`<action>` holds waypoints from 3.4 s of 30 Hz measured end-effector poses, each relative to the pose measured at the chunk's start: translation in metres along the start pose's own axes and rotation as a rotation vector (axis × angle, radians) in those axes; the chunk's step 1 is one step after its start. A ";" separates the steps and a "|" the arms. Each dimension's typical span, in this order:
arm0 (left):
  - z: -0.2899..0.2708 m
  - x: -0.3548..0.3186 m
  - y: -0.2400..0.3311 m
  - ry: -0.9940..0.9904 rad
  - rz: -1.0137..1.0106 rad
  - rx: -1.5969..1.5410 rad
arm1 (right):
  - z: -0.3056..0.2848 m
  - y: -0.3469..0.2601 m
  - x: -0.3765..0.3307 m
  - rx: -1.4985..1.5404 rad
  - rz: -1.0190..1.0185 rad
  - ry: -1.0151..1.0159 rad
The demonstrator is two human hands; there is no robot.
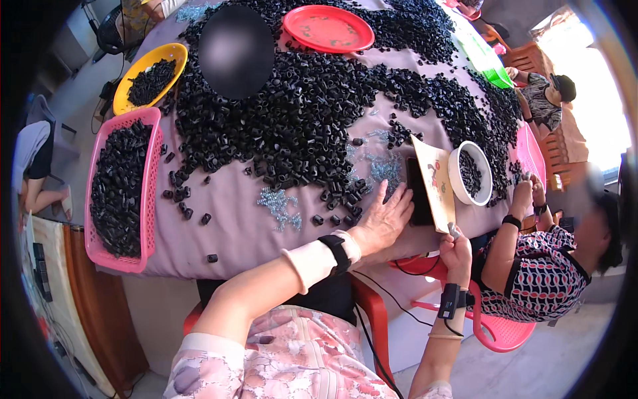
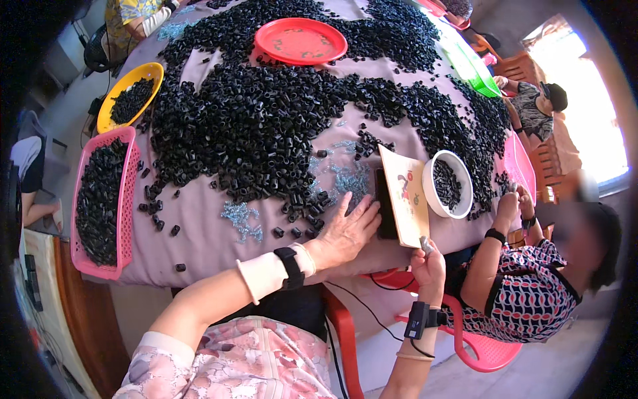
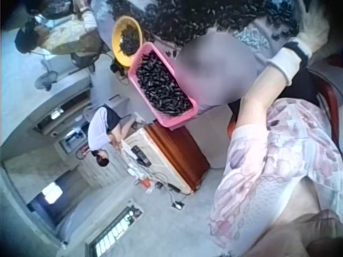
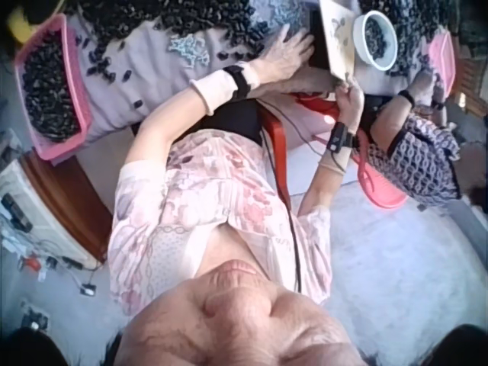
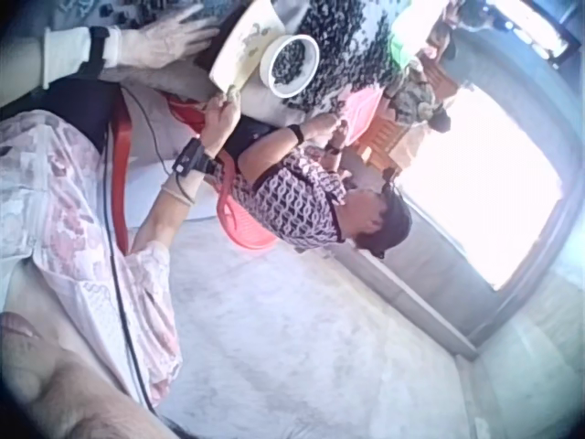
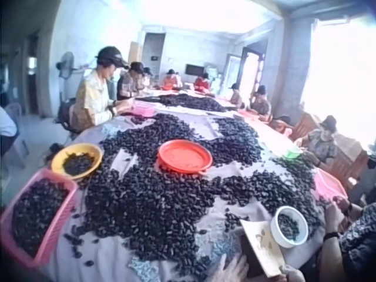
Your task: Manually assembling small black plastic shoe components from a large pile on a table.
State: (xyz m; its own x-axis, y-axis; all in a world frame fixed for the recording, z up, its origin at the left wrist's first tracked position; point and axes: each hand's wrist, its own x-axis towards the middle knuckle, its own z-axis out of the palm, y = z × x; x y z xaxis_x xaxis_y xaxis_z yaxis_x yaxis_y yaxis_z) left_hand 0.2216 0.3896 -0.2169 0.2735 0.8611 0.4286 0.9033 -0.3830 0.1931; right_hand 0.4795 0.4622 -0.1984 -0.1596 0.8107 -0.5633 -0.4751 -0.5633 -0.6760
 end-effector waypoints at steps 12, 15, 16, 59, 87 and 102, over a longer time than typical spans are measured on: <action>0.006 0.038 -0.050 -0.148 -0.221 0.285 | 0.024 0.018 -0.007 -0.304 -0.149 0.111; -0.002 0.026 -0.059 -0.170 -0.280 0.351 | 0.031 0.019 -0.010 -0.337 -0.164 0.131; -0.006 0.020 -0.061 -0.154 -0.294 0.364 | 0.034 0.020 -0.011 -0.358 -0.169 0.150; -0.104 -0.148 -0.062 -0.080 -0.048 0.011 | 0.196 0.086 0.055 -2.154 -1.276 -0.167; -0.118 -0.125 -0.113 0.233 -0.539 -0.086 | 0.241 0.095 0.053 -1.551 -1.049 -0.230; -0.120 -0.171 -0.072 0.179 -0.450 -0.215 | 0.231 0.099 0.078 -1.930 -1.169 -0.332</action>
State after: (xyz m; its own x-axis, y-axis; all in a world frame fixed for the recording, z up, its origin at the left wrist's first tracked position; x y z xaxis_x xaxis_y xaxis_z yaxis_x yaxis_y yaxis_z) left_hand 0.0704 0.2296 -0.1981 -0.2032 0.8929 0.4018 0.8250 -0.0648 0.5613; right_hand 0.2199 0.5065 -0.2000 -0.7121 0.6671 0.2187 0.6475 0.7445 -0.1627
